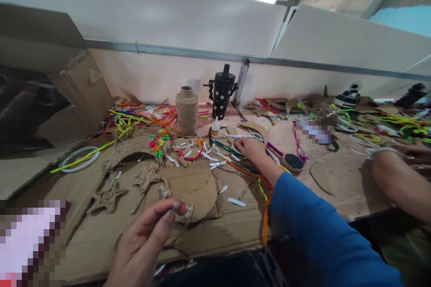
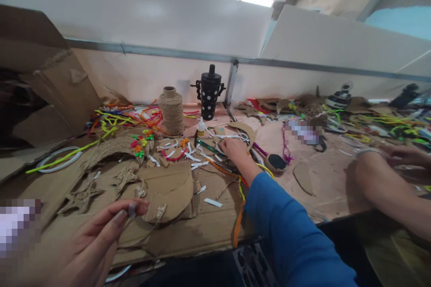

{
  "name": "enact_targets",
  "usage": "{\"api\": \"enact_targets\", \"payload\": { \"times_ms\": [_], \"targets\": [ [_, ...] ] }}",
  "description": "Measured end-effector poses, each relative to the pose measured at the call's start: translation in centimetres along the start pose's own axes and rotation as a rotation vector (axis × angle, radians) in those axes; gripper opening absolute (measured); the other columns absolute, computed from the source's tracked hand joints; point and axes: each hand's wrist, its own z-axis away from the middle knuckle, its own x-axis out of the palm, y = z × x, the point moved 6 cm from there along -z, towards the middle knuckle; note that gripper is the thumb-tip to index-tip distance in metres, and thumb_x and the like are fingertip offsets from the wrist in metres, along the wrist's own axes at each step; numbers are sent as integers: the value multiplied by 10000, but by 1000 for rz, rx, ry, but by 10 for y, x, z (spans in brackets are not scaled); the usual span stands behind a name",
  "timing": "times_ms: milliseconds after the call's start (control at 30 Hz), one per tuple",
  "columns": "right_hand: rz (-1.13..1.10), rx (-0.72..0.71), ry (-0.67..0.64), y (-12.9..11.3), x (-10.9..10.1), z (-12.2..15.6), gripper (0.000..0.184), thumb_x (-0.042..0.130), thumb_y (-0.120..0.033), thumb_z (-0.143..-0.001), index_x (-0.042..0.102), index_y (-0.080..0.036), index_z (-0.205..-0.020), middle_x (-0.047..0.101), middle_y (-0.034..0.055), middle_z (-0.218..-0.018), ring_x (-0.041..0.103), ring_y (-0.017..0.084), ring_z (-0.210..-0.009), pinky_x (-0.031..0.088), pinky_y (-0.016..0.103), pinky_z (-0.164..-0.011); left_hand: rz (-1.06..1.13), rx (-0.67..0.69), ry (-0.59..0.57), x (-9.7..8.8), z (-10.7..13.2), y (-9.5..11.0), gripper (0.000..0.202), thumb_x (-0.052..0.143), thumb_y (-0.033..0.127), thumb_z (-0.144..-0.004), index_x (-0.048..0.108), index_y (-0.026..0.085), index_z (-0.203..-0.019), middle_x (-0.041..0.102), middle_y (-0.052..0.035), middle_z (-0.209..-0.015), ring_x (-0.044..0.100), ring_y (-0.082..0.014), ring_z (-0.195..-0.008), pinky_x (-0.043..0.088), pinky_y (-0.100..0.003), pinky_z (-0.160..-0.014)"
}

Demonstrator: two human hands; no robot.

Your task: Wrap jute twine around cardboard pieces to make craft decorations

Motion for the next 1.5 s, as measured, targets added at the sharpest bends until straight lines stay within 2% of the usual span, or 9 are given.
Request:
{"api": "enact_targets", "payload": {
  "times_ms": [200,400,467,567,667,1000,1133,1300,1500],
  "targets": [
    [-141,-25,67,1,-11,2,274,535,-318,-913,577,-152,-1126,614,76,-1102,612,189,-938,515,401,-811,115,56,-77,5,-4,-4,178,680,452,-771,735,292,-822,725,44,-816,620,-117,-832,443,-157,-772],
    [-377,-153,250,-26,-59,32,264,457,-219,-905,622,-112,-1082,686,111,-947,643,219,-851,495,344,-755,244,52,-122,6,-5,-7,232,641,468,-802,736,272,-881,735,19,-848,618,-144,-885,422,-209,-850],
    [-461,-301,270,-53,-80,63,188,503,-239,-884,667,-183,-955,694,45,-876,642,180,-808,492,289,-720,253,48,-147,10,-5,-7,277,619,490,-810,733,254,-899,736,5,-847,620,-156,-892,422,-222,-855],
    [-657,-822,299,-109,-112,128,151,531,-199,-885,673,-176,-840,663,28,-782,616,138,-739,480,247,-690,255,29,-200,16,-5,-7,302,590,500,-828,727,252,-934,737,1,-866,621,-161,-906,430,-225,-850],
    [-663,-1011,251,-143,-119,169,140,546,-208,-894,669,-145,-871,649,59,-820,602,147,-782,481,248,-701,266,23,-237,19,-4,-7,235,602,450,-839,726,296,-966,739,30,-915,624,-138,-911,435,-198,-836],
    [-479,-1184,450,-166,-113,191,122,519,-107,-880,637,-113,-849,636,84,-806,528,176,-730,439,295,-659,281,8,-188,7,-4,-16,260,603,442,-839,744,272,-976,740,11,-869,624,-157,-877,452,-225,-802],
    [-506,-1129,399,-168,-115,189,92,556,-156,-879,628,-102,-896,638,78,-797,551,177,-756,455,287,-692,134,142,-226,6,-2,-3,276,535,421,-888,731,265,-1005,721,-4,-884,614,-152,-829,457,-234,-763],
    [-286,-1127,424,-173,-116,194,188,464,-109,-892,642,-111,-831,641,97,-771,564,216,-739,452,334,-654,-166,308,-213,7,-1,17,267,572,398,-867,727,214,-983,701,-35,-928,600,-185,-944,432,-257,-859],
    [-272,-1132,378,-173,-108,197,197,456,-87,-876,617,-134,-773,630,92,-745,553,206,-721,444,328,-638,-30,89,-261,9,-6,0,379,497,487,-882,761,217,-905,729,-17,-813,632,-189,-814,454,-266,-750]
  ]
}}
